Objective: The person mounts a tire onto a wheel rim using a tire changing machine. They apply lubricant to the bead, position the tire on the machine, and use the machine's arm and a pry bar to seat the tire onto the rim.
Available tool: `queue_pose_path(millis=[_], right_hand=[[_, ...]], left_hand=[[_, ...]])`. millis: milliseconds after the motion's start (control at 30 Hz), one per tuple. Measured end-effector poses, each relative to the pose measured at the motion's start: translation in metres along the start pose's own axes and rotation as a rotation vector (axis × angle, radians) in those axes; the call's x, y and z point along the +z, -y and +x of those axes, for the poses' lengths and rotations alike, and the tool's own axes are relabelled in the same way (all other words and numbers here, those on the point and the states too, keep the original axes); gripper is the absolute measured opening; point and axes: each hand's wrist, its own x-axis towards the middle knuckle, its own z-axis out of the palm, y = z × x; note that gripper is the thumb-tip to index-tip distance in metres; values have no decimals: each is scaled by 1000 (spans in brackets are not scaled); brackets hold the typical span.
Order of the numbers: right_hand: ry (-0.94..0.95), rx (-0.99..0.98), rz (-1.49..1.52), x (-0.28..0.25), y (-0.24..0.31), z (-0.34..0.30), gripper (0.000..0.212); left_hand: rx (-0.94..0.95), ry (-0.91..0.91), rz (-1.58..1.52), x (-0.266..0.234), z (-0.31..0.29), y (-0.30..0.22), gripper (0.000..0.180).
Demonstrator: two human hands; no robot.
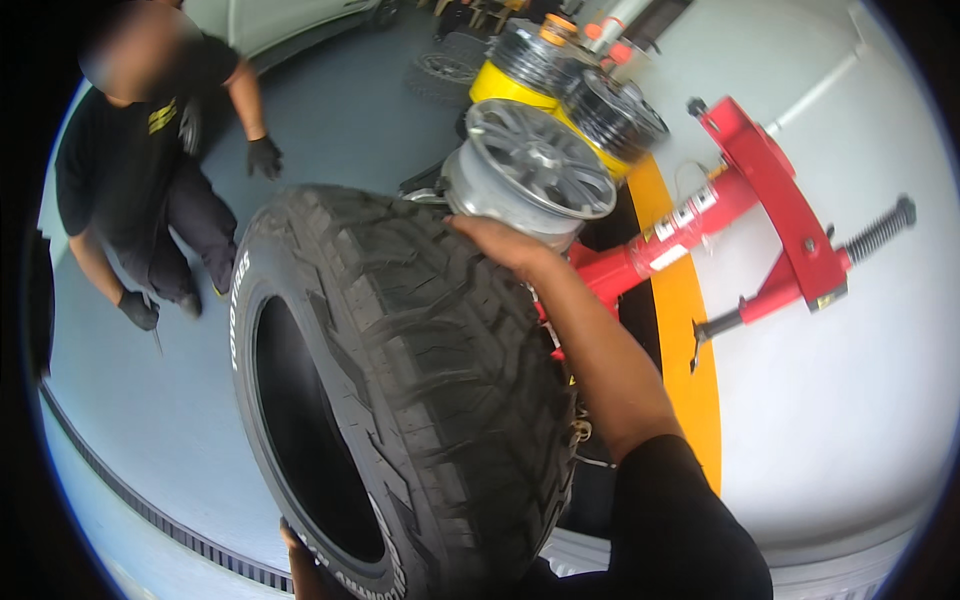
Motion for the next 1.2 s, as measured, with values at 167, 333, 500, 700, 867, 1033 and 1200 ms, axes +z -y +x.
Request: queue_pose_path(millis=[167, 333, 500, 700, 867, 1033, 1200], right_hand=[[-150, -207, 344, -164, -35, -109, 49], [-334, -354, 475, -291, -86, -157, 58], [-533, -346, 596, -427, -144, -124, 59], [-598, -258, 825, -524, -268, 10, 61], [-599, -198, 927, -554, -349, 61, 62], [-647, -89, 727, -566, -340, 52, 91], [-869, 233, 220, -589, -349, 92, 88]], left_hand=[[264, 237, -18, 95, -46, -150, 60], [411, 372, -8, 285, -153, -299, 59], [669, 261, 256, 558, -171, -400, 63], [664, 157, 388, 787, -117, -442, 76], [1022, -284, 1205, 878, -26, -368, 115], [976, -29, 1250, 978, -55, -424, 122], [1142, -173, 1514, 1044, -18, -463, 116]])
